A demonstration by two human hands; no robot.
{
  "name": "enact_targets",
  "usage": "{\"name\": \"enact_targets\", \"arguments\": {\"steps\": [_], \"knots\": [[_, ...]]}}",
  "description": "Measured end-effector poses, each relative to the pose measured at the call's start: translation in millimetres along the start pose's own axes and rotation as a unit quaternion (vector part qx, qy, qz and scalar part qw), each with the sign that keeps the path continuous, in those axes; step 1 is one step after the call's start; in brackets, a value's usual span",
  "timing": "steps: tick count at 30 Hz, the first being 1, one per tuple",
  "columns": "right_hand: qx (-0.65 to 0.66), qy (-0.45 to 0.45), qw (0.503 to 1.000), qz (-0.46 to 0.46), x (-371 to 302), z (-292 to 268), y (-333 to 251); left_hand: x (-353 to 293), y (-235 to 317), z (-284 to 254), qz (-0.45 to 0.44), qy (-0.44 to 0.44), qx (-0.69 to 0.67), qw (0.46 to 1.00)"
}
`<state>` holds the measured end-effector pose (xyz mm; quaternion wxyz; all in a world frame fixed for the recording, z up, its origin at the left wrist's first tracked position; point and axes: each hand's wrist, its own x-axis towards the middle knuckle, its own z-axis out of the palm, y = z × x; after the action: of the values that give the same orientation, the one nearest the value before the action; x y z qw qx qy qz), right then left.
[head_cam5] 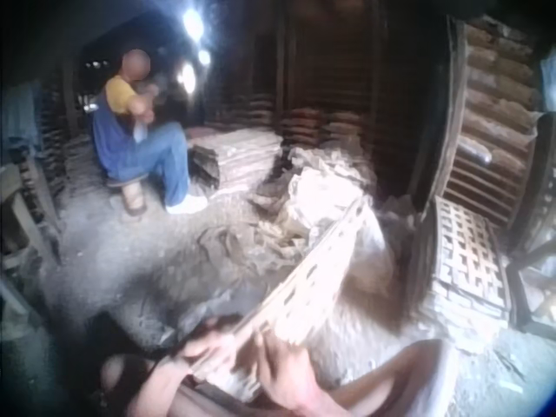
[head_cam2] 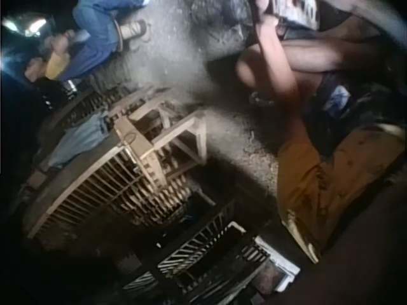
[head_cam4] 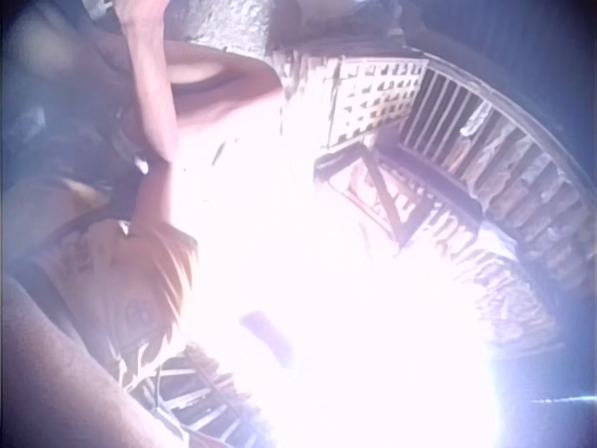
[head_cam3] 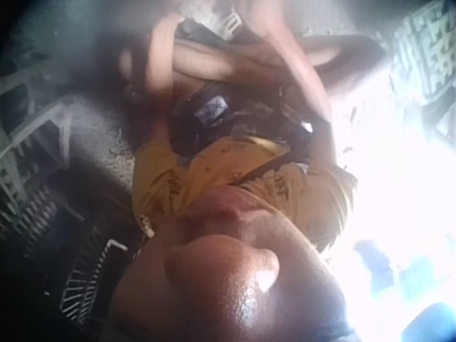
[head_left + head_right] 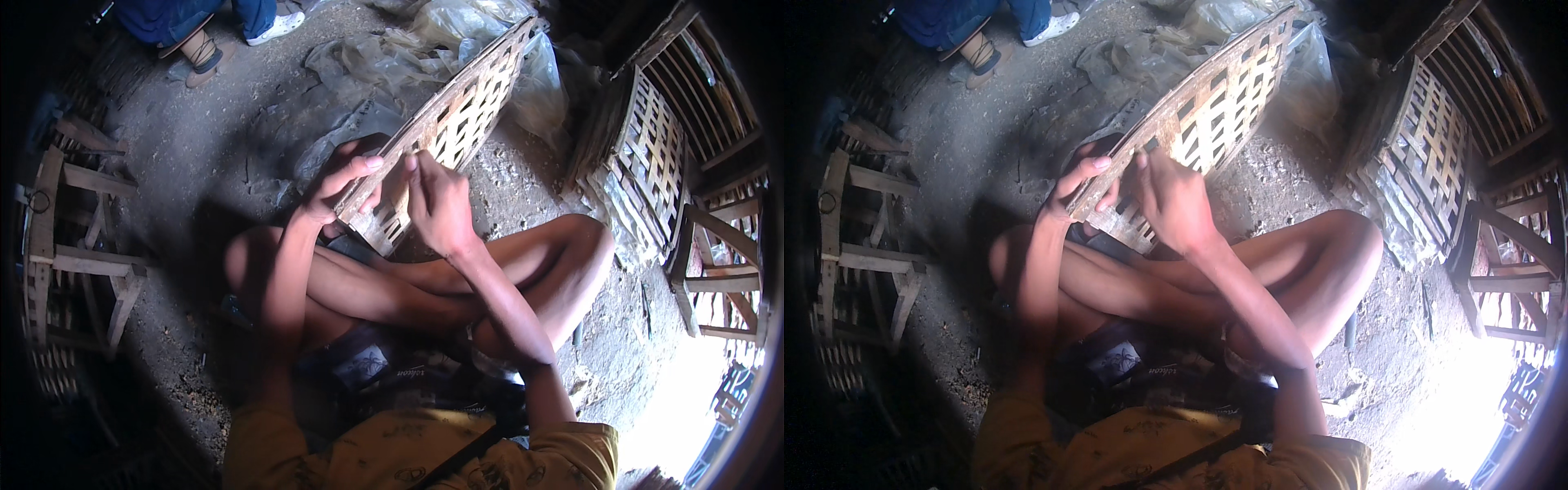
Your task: The person sits on the floor and assembles a wooden lattice panel by hand, inserting thin wooden strips into the grid and adjusting them to fit. The person handles the lattice and strips directly without visible tools.
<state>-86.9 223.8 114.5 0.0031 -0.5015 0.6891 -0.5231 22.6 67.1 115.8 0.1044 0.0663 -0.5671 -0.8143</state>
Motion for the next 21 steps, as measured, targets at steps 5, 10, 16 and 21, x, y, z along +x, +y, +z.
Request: {"name": "enact_targets", "arguments": {"steps": [5,10,16,21], "knots": [[-0.022,0.005,1.0,0.002,-0.1,2.2,-4.4,3.4,0.9,2.2,0.014,0.007,-0.002,1.0],[0.02,-0.028,0.999,-0.012,0.7,0.3,-5.2,2.5,3.9,-0.4,0.022,-0.009,0.025,0.999],[0.026,-0.002,0.998,0.06,7.7,-0.4,-5.0,7.3,-5.8,-16.6,0.028,-0.03,0.006,0.999],[0.042,-0.061,0.997,-0.004,-13.3,0.9,-11.2,9.1,-3.9,-4.8,0.047,-0.049,0.017,0.998]]}}
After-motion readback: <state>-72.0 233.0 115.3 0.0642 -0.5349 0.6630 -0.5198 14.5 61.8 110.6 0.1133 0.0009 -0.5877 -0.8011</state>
